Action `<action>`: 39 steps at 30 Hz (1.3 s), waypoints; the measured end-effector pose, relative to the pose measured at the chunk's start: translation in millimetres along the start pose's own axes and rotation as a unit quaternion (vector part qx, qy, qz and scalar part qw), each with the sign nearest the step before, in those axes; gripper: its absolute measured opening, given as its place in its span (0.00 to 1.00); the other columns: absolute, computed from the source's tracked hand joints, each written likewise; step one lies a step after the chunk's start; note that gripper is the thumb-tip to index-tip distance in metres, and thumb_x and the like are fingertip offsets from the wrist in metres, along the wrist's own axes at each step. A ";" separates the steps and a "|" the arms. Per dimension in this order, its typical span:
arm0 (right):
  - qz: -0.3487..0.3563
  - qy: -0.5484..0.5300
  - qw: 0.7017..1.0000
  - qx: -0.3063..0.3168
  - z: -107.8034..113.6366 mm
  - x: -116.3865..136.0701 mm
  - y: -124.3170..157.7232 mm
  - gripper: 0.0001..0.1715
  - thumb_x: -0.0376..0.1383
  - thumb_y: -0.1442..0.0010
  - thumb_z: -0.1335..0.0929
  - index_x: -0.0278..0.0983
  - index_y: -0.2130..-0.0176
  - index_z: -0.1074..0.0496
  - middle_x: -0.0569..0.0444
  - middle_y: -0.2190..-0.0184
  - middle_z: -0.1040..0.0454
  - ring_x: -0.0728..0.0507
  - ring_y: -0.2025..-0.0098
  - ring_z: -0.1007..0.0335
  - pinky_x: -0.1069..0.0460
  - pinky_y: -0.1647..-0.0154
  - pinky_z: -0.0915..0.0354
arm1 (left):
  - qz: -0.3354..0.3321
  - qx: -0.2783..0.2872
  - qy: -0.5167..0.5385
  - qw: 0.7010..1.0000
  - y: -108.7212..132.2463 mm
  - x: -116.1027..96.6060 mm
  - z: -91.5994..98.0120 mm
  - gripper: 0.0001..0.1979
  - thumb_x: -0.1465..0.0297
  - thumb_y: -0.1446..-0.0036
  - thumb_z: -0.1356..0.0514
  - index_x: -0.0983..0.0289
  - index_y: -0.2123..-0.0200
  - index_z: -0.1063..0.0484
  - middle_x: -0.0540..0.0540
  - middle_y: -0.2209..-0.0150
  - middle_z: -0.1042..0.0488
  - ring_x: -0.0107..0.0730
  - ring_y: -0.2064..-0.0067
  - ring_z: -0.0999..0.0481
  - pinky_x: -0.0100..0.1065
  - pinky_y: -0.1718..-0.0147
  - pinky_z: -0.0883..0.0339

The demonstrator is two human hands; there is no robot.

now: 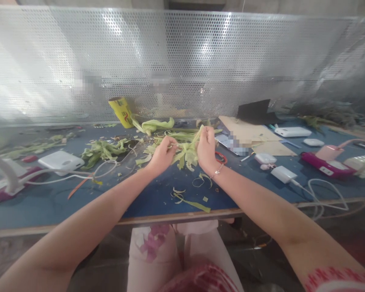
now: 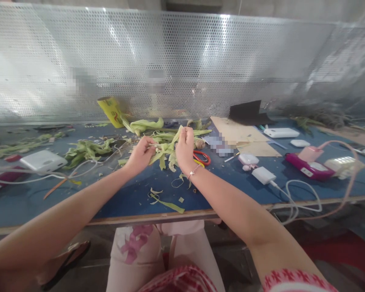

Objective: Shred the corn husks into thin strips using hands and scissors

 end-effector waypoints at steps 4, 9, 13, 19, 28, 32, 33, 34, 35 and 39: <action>0.017 0.010 1.000 -0.011 1.6 -1.1 -1.4 0.16 0.46 0.36 0.46 0.39 0.65 0.40 0.60 0.76 0.45 0.50 0.75 0.44 0.53 0.72 0.42 | 0.108 -0.003 0.204 0.973 1.6 1.8 -8.2 0.15 0.64 0.53 0.39 0.61 0.63 0.40 0.47 0.74 0.32 0.24 0.75 0.32 0.29 0.75 0.37; 0.004 -0.010 1.000 -0.003 2.0 -9.1 -5.8 0.18 0.47 0.36 0.47 0.39 0.61 0.39 0.59 0.76 0.44 0.50 0.76 0.43 0.53 0.75 0.42 | 0.130 0.040 0.147 0.980 3.8 0.8 -10.7 0.17 0.62 0.61 0.33 0.64 0.77 0.38 0.47 0.81 0.35 0.22 0.79 0.37 0.28 0.78 0.42; 0.011 0.001 1.000 -0.009 1.8 -6.1 -4.1 0.17 0.48 0.36 0.46 0.39 0.64 0.40 0.59 0.76 0.44 0.50 0.75 0.43 0.53 0.73 0.42 | 0.069 0.033 0.079 0.994 2.7 -0.4 -9.7 0.15 0.63 0.63 0.32 0.65 0.77 0.34 0.48 0.80 0.33 0.23 0.78 0.37 0.29 0.78 0.44; 0.013 0.011 1.000 -0.011 1.3 1.2 0.0 0.15 0.46 0.37 0.45 0.39 0.68 0.41 0.59 0.76 0.44 0.50 0.74 0.45 0.53 0.71 0.43 | 0.052 0.036 0.048 0.997 3.0 -5.6 -8.2 0.12 0.63 0.61 0.35 0.64 0.73 0.30 0.45 0.82 0.37 0.22 0.81 0.41 0.29 0.79 0.47; 0.017 0.004 1.000 -0.010 0.9 4.7 1.4 0.14 0.45 0.37 0.45 0.40 0.70 0.43 0.61 0.77 0.47 0.50 0.75 0.47 0.52 0.71 0.44 | 0.010 0.127 0.063 0.990 3.4 -3.8 -13.3 0.10 0.64 0.54 0.40 0.64 0.70 0.32 0.45 0.81 0.40 0.22 0.79 0.42 0.28 0.78 0.46; 0.021 0.007 1.000 -0.003 -0.7 7.2 3.5 0.13 0.43 0.36 0.45 0.40 0.70 0.44 0.61 0.77 0.46 0.51 0.75 0.48 0.53 0.71 0.45 | 0.001 0.084 0.045 0.995 6.0 -6.2 -17.5 0.11 0.63 0.55 0.39 0.63 0.73 0.36 0.47 0.77 0.38 0.24 0.75 0.38 0.29 0.74 0.41; 0.024 0.010 1.000 0.000 -1.1 8.0 4.1 0.13 0.42 0.36 0.45 0.40 0.70 0.44 0.61 0.77 0.46 0.51 0.75 0.47 0.53 0.71 0.45 | 0.003 0.063 0.030 0.998 6.3 -7.0 -17.5 0.12 0.62 0.55 0.38 0.63 0.75 0.36 0.47 0.77 0.38 0.24 0.75 0.39 0.29 0.74 0.40; 0.026 0.012 1.000 0.002 -1.4 8.6 4.5 0.12 0.42 0.36 0.45 0.40 0.70 0.44 0.61 0.77 0.46 0.51 0.75 0.47 0.53 0.71 0.45 | 0.004 0.042 0.017 0.999 6.5 -7.9 -17.1 0.13 0.62 0.56 0.37 0.63 0.76 0.36 0.47 0.78 0.38 0.24 0.74 0.39 0.29 0.73 0.40; 0.028 0.014 0.999 0.005 -1.6 9.1 4.8 0.12 0.41 0.36 0.46 0.40 0.69 0.44 0.61 0.77 0.46 0.51 0.75 0.47 0.53 0.70 0.45 | 0.006 0.025 0.006 1.000 6.4 -8.9 -16.2 0.13 0.62 0.57 0.37 0.64 0.77 0.36 0.47 0.78 0.37 0.25 0.74 0.38 0.29 0.73 0.40; 0.018 0.015 1.000 0.009 -1.5 8.5 4.6 0.12 0.42 0.36 0.46 0.40 0.69 0.44 0.61 0.77 0.47 0.51 0.75 0.48 0.53 0.71 0.45 | 0.028 -0.004 -0.007 1.000 5.8 -11.9 -10.3 0.12 0.61 0.60 0.35 0.64 0.78 0.31 0.50 0.76 0.31 0.28 0.72 0.35 0.32 0.70 0.38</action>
Point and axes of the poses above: each hand's wrist, its own y-axis away from the middle knuckle, its own z-axis out of the back of the hand, x = y × z, the point moved 3 cm from there along -y, towards the middle knuckle
